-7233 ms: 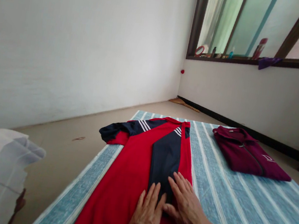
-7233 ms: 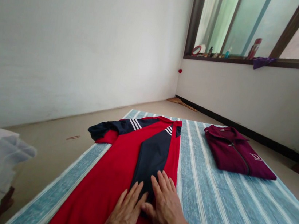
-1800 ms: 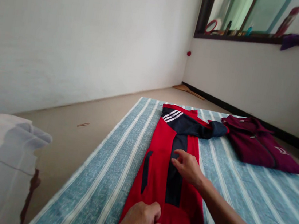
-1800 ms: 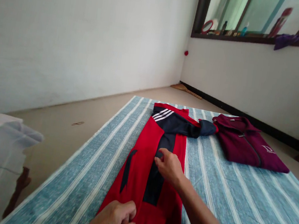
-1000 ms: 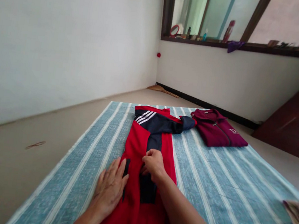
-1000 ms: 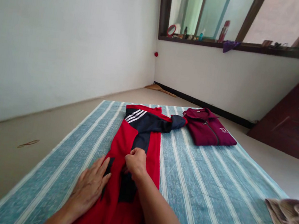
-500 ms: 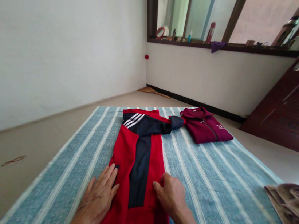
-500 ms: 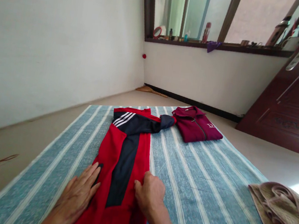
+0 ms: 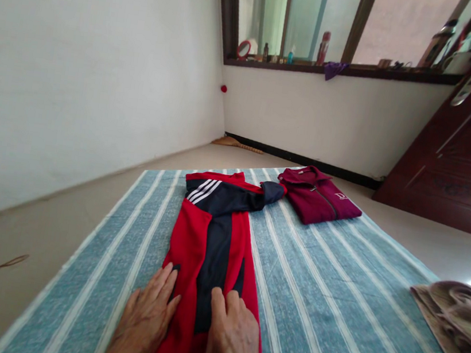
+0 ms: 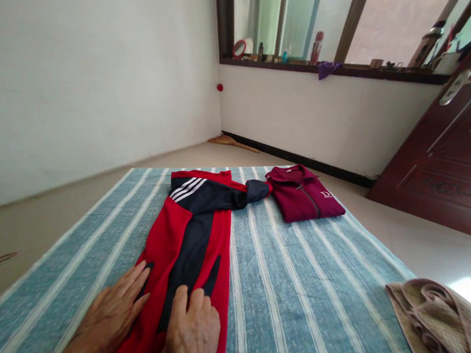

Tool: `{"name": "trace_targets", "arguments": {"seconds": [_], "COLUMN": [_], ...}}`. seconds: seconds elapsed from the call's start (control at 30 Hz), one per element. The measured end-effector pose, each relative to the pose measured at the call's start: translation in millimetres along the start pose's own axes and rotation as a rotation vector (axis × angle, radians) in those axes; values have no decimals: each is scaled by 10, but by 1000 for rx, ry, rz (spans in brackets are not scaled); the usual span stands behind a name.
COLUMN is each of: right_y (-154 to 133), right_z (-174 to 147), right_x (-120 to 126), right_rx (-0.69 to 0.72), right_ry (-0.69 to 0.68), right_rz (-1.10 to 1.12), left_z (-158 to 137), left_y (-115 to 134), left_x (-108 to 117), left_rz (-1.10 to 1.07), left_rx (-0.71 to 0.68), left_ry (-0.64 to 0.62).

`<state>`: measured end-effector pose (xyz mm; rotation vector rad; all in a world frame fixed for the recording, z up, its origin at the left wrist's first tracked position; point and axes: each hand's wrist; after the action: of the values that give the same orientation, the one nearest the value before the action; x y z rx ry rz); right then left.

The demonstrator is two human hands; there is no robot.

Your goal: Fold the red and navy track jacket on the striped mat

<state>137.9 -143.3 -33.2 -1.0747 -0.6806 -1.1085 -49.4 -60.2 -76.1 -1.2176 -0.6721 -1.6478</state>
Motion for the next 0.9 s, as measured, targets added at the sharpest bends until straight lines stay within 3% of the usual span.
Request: {"name": "trace_targets", "arguments": {"seconds": [0.3,0.43,0.5,0.57,0.63,0.73,0.9], "right_y": [181,258,219,133,35,-63,-71], "right_z": [-112,-113,-13,173,431,846,1166], "right_x": [51,116,134,134,102,-39,-374], "right_rx": [-13,104,208,253,150,-156,-474], "right_ry": [86,212,180,30,-147,-305,-481], "right_rz": [33,73,165,288,359,394,977], "left_z": [-53,-145,-186,-220,-248,-280,-281], "left_y": [89,225,297,357,400,445,457], "left_x": [51,232,317,384,432,467,489], "left_rz": [53,53,61,56,34,-20,-96], "left_rx": [17,41,62,68,63,71,90], "left_ry": [50,-25,-76,-127,-176,-209,-167]}}
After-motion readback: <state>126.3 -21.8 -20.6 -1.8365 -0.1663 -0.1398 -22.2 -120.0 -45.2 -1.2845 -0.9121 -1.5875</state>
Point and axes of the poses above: each hand's wrist, its own z-axis towards the middle knuckle, its own x-axis out of the back of the hand, y = z × x, and after that the axes turned 3 degrees about z, right-handed
